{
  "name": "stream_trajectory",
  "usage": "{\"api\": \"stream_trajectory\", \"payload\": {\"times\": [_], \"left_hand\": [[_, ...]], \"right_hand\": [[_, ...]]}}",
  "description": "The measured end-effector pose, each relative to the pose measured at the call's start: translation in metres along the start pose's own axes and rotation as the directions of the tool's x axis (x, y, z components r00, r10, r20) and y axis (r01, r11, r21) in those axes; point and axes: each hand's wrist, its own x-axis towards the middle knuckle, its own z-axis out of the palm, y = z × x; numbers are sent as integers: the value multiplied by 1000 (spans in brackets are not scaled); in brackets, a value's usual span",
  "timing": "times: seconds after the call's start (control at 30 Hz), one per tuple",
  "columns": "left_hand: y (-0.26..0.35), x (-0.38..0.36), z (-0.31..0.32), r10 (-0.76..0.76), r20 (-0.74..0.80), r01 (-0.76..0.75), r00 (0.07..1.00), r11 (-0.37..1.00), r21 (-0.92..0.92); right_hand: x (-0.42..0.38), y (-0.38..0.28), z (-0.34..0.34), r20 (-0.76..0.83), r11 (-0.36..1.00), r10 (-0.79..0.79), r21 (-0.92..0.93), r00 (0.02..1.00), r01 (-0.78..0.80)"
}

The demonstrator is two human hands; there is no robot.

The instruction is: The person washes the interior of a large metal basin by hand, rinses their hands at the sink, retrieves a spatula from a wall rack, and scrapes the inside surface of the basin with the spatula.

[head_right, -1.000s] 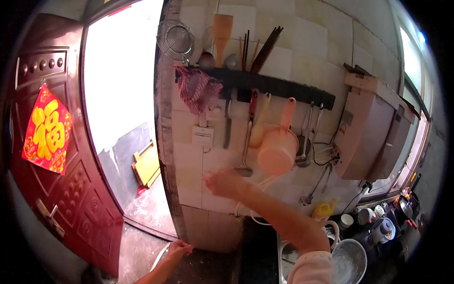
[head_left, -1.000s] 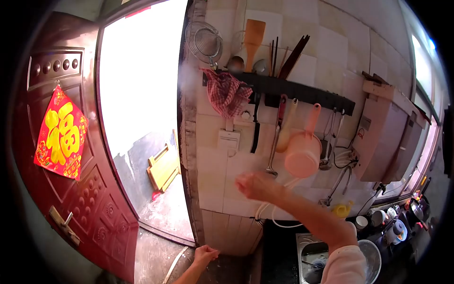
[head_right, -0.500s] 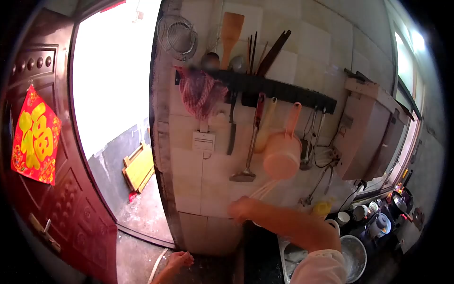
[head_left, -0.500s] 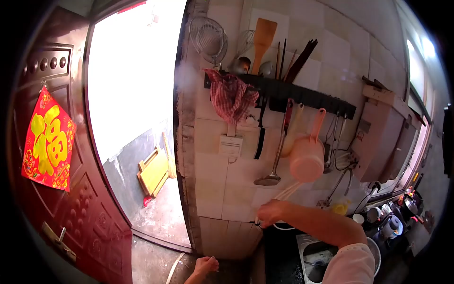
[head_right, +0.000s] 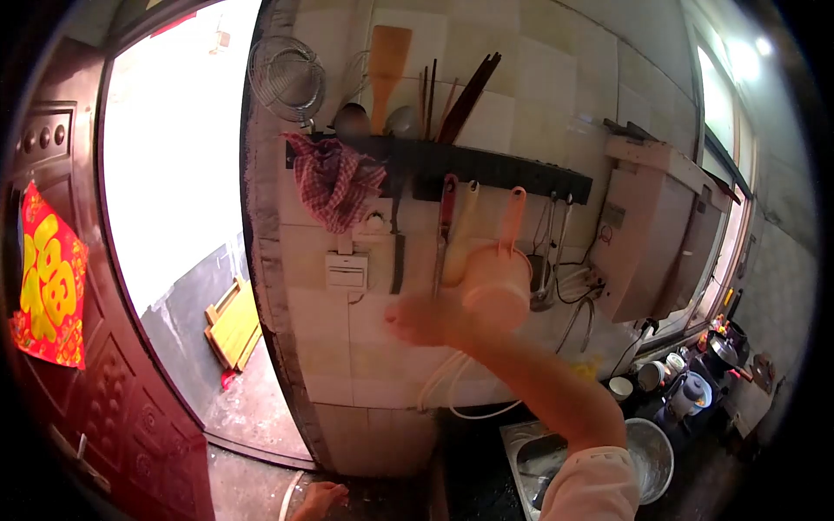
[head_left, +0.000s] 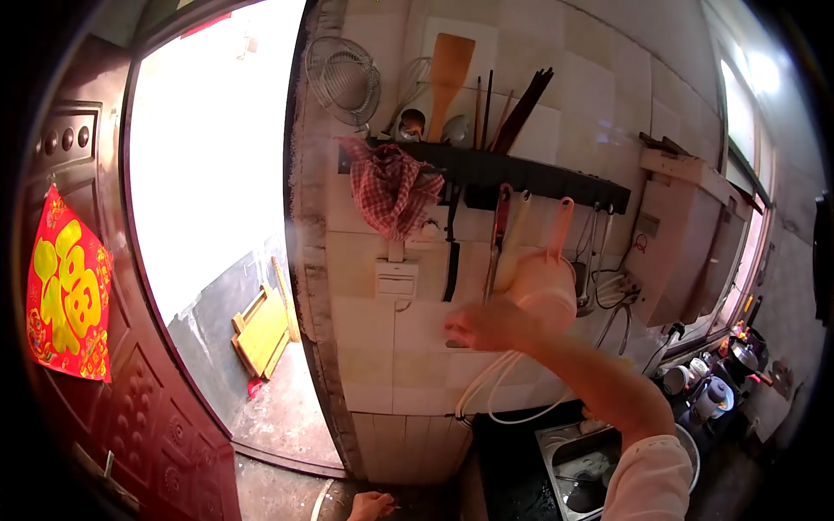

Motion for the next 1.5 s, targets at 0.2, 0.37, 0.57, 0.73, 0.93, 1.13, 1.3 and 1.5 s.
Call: {"api": "stream_trajectory", "payload": {"times": [0.2, 0.37, 0.57, 0.73, 0.93, 1.13, 1.3, 1.5], "left_hand": [[3, -16, -15, 80, -11, -79, 997, 992, 94], [39, -47, 13, 155, -99, -160, 983, 986, -38], [192, -51, 59, 500, 149, -498, 853, 865, -53], [364, -104, 83, 830, 270, -805, 488, 548, -228], [460, -117, 80, 888, 199, -894, 414, 438, -92], [444, -98, 67, 848, 175, -856, 500, 515, -45], [388, -83, 48, 779, 126, -772, 614, 626, -111], [297, -43, 33, 626, 99, -617, 773, 779, -111]], "right_hand": [[29, 42, -28, -380, 995, 19, -82, 925, -55], [67, 56, -83, -607, 942, 280, 323, 743, -91], [108, 46, -151, -667, 792, 473, 608, 575, 54], [116, 43, -194, -574, 714, 497, 697, 651, 69], [117, 49, -213, -536, 725, 373, 677, 757, 122], [116, 45, -193, -563, 737, 393, 665, 727, 117], [63, -8, -84, -570, 542, 523, 796, 633, 270], [-7, -17, 108, -860, 916, 399, 359, 317, -179]]}}
